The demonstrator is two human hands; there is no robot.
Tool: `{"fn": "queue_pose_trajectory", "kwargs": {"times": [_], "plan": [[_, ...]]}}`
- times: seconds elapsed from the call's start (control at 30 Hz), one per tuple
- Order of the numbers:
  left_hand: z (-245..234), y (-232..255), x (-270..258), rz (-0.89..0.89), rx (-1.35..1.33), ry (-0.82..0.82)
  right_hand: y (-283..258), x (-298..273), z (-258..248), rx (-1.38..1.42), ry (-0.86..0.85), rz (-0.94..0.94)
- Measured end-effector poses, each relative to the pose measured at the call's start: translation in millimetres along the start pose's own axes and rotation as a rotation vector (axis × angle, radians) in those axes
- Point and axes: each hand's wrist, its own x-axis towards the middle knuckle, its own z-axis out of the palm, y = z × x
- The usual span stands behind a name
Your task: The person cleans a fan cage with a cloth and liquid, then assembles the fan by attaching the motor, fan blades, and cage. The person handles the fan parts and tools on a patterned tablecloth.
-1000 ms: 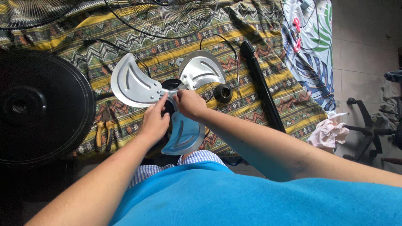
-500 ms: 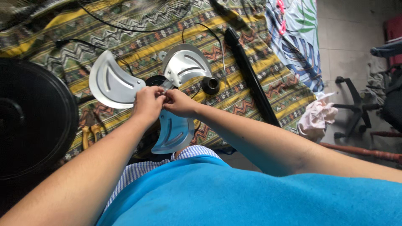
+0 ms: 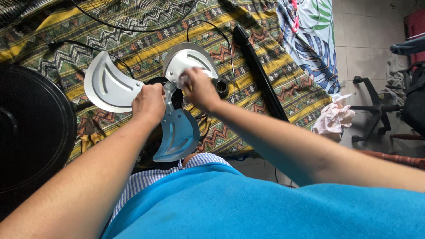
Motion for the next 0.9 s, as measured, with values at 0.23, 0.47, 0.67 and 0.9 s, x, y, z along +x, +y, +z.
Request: {"fn": "queue_pose_trajectory", "kwargs": {"times": [0.23, 0.47, 0.67, 0.9], "plan": [[-4, -3, -6, -0.035, -0.029, 0.012, -9, 58, -44, -0.598, -0.208, -0.302], [-4, -6, -5, -0.073, -0.082, 0.023, -6, 71, -50, -0.576, -0.362, -0.218], [2, -3, -6, -0.062, -0.069, 0.021, 4, 64, -46, -0.559, -0.317, -0.207], [2, -8, 4, -0.066, -0.038, 0.056, 5, 64, -58, -0.569, -0.382, -0.119]]}}
